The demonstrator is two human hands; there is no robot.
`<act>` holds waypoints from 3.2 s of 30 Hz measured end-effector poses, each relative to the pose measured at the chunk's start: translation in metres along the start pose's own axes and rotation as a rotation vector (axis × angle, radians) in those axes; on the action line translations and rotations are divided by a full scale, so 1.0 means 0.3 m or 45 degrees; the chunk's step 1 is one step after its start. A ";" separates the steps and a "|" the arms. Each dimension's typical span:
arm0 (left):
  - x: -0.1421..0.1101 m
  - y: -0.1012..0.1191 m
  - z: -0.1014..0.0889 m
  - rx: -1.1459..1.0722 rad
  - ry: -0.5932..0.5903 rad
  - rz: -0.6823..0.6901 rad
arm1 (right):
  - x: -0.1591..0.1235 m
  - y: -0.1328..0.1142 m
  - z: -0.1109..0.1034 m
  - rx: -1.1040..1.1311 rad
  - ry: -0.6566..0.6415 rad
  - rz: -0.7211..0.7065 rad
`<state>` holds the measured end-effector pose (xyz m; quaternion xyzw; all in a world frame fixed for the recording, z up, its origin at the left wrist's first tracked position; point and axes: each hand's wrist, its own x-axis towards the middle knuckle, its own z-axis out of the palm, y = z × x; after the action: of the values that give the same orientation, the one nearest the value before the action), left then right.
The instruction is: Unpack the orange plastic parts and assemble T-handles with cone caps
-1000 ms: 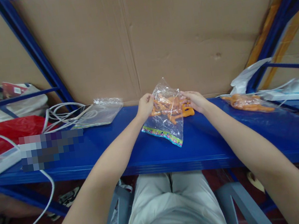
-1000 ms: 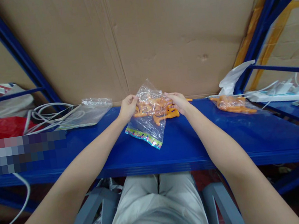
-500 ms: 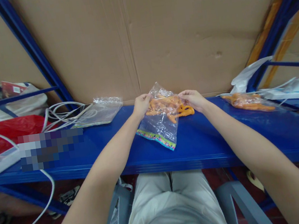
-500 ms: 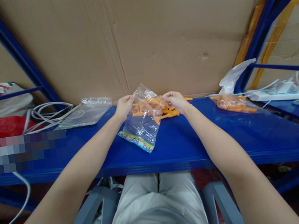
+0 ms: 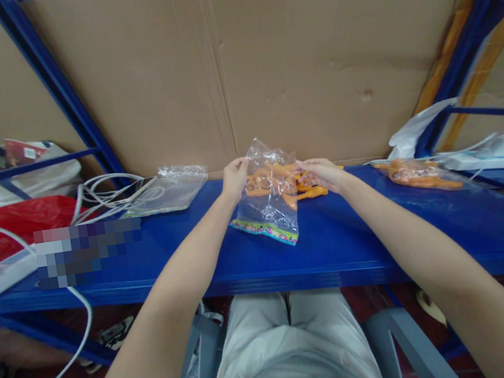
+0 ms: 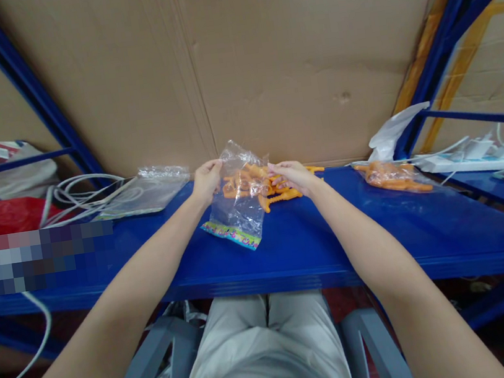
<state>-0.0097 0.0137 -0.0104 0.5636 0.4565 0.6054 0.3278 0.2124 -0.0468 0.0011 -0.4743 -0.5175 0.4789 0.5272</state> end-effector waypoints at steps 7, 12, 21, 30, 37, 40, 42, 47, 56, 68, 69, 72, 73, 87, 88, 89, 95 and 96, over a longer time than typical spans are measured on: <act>0.000 -0.001 0.001 0.062 -0.007 0.158 | 0.003 -0.002 -0.008 0.023 -0.024 0.003; 0.000 -0.014 -0.001 0.219 0.065 0.359 | -0.001 -0.008 -0.014 -0.012 -0.151 -0.043; -0.020 -0.011 0.008 0.317 0.056 0.368 | 0.015 0.014 0.003 -0.058 0.106 -0.044; -0.021 0.008 0.017 0.147 0.043 0.169 | 0.018 0.000 -0.010 0.054 0.268 -0.122; -0.010 -0.002 0.014 0.063 0.021 -0.098 | 0.067 0.008 -0.072 0.276 0.671 -0.237; -0.017 0.007 0.010 0.029 -0.155 -0.232 | 0.095 0.017 -0.118 0.344 0.800 -0.278; -0.032 0.021 0.011 -0.022 -0.298 -0.310 | 0.111 0.026 -0.140 0.373 0.843 -0.296; -0.088 0.043 0.024 -0.066 -0.880 -0.409 | 0.113 0.033 -0.124 0.443 0.849 -0.258; -0.083 0.013 0.015 0.098 -1.014 -0.294 | 0.055 0.008 -0.059 0.410 0.673 -0.070; 0.006 -0.040 -0.072 0.172 -1.008 -0.384 | 0.052 0.013 -0.101 0.179 0.162 0.261; 0.011 -0.043 -0.079 0.175 -1.001 -0.390 | 0.056 0.014 -0.111 0.172 0.127 0.262; 0.018 -0.047 -0.094 0.168 -0.964 -0.404 | 0.061 0.015 -0.139 0.149 0.016 0.280; 0.018 -0.047 -0.097 0.161 -0.949 -0.408 | 0.061 0.013 -0.146 0.137 -0.011 0.299; 0.024 -0.043 -0.109 0.072 -0.842 -0.417 | 0.014 -0.019 -0.132 0.261 -0.066 0.253; 0.023 -0.041 -0.107 0.057 -0.828 -0.413 | 0.009 -0.022 -0.124 0.279 -0.092 0.219; 0.021 -0.039 -0.104 0.044 -0.819 -0.407 | 0.004 -0.025 -0.115 0.290 -0.108 0.188; 0.002 -0.030 -0.079 0.016 -0.922 -0.395 | 0.012 -0.013 -0.049 0.309 0.068 0.096; 0.000 -0.031 -0.078 0.022 -0.942 -0.397 | 0.017 -0.009 -0.045 0.314 0.097 0.089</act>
<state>-0.0337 0.0130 -0.0177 0.6701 0.3930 0.3008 0.5532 0.2259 -0.0420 0.0042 -0.4414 -0.4174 0.5386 0.5838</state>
